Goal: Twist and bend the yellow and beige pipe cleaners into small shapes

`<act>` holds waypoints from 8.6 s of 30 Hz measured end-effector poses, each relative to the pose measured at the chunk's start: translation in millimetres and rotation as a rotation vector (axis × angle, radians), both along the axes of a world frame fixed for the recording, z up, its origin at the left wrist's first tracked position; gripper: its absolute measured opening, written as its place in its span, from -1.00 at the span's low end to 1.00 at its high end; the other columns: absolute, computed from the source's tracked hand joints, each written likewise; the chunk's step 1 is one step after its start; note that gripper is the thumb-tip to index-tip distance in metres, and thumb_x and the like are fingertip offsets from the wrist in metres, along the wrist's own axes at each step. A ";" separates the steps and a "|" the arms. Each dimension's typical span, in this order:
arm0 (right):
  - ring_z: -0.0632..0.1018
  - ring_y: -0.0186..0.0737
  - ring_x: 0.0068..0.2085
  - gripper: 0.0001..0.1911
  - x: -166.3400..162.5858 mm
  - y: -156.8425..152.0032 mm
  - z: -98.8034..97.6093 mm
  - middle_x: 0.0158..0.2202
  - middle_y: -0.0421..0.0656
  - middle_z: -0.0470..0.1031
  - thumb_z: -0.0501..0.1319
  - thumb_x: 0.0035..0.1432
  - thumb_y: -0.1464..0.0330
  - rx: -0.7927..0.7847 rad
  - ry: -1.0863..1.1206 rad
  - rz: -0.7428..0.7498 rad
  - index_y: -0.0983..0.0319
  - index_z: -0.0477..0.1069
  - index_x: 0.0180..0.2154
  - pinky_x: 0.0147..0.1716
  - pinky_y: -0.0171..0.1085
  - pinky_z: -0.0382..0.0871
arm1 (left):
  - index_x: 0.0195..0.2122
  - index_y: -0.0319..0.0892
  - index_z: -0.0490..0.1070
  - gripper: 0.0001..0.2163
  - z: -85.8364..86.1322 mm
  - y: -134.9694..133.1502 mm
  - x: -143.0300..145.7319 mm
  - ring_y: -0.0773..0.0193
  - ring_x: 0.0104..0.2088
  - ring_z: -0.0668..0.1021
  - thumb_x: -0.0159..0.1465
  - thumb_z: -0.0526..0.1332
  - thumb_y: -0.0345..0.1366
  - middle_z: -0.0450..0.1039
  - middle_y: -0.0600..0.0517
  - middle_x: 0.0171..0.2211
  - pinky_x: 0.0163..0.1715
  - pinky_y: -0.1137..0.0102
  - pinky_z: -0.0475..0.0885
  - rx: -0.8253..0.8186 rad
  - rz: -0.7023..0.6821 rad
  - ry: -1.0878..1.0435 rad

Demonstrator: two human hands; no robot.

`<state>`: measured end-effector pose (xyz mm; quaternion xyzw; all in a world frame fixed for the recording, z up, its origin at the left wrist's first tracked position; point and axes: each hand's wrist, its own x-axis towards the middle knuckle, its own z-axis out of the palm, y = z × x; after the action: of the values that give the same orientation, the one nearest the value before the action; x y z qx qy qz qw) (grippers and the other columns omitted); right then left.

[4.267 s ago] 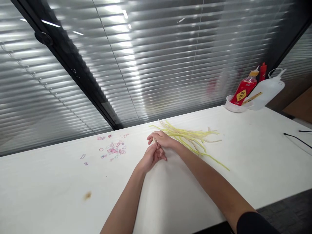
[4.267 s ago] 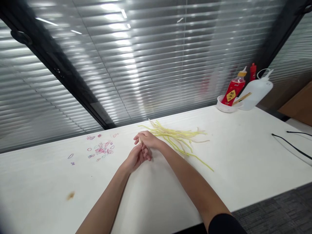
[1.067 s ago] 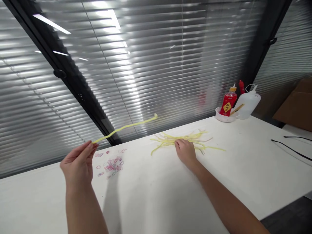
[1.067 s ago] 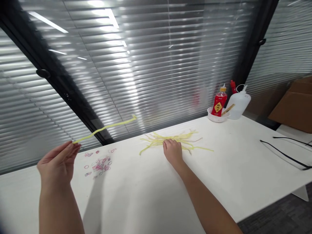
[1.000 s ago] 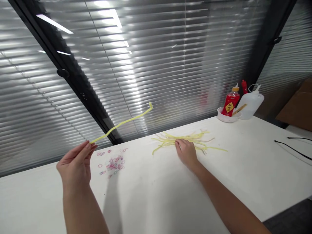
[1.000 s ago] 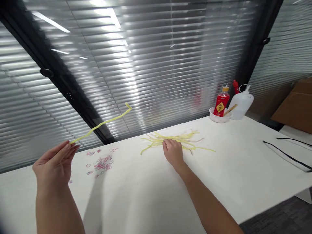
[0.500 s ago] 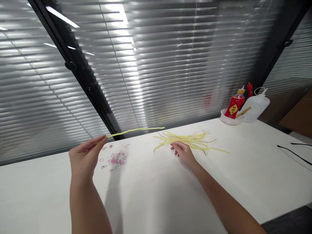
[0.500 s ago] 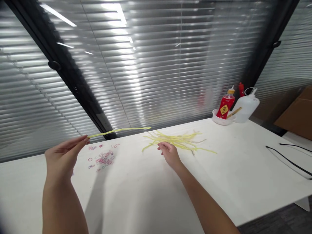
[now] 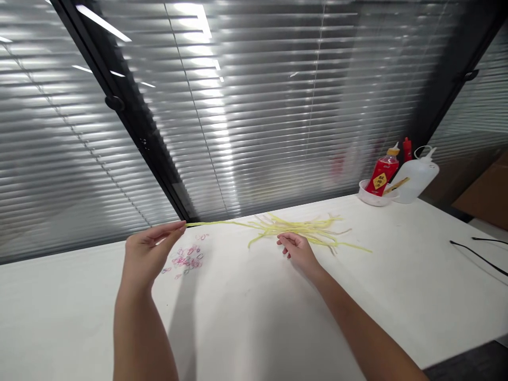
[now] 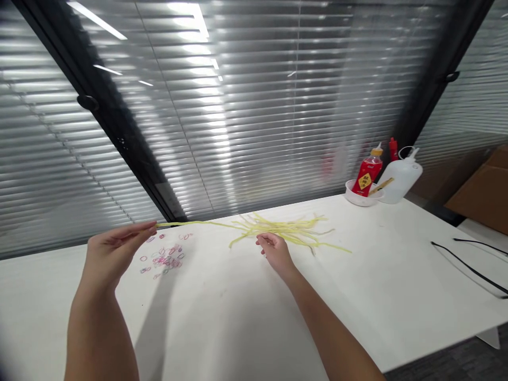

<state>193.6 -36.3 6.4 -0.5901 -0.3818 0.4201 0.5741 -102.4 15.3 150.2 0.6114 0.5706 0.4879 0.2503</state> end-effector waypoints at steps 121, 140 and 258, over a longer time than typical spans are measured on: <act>0.39 -0.33 -0.47 -0.82 9.7 -28.0 21.9 -0.56 -0.25 0.36 0.34 0.02 0.30 0.236 0.346 0.636 0.24 0.41 -0.48 -0.35 -0.23 0.27 | -0.32 0.03 0.55 -0.84 30.2 -58.9 37.9 0.26 -0.27 0.57 0.23 0.15 -0.23 0.58 0.15 -0.29 -0.27 0.45 0.46 0.054 -0.605 0.593; 0.35 -0.33 -0.50 -0.85 4.5 -30.5 29.6 -0.58 -0.26 0.35 0.35 0.00 0.35 0.307 0.380 0.594 0.22 0.40 -0.49 -0.38 -0.23 0.25 | -0.31 0.02 0.56 -0.85 27.3 -63.0 53.6 0.28 -0.28 0.59 0.22 0.17 -0.26 0.59 0.16 -0.31 -0.26 0.47 0.49 0.054 -0.713 0.539; 0.30 -0.38 -0.49 -0.72 -54.6 -52.3 30.5 -0.55 -0.24 0.29 0.22 0.13 0.22 0.101 0.302 0.670 0.28 0.33 -0.50 -0.41 -0.31 0.19 | -0.36 -0.14 0.19 -0.91 1.0 -69.9 122.0 0.44 -0.48 0.35 0.31 0.04 -0.34 0.22 0.14 -0.50 -0.40 0.47 0.28 -0.271 -0.747 -0.818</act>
<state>139.0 -88.6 36.9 -0.3344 -0.4852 0.6477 0.4830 19.6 -54.6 151.3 0.4954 0.2300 0.4858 0.6823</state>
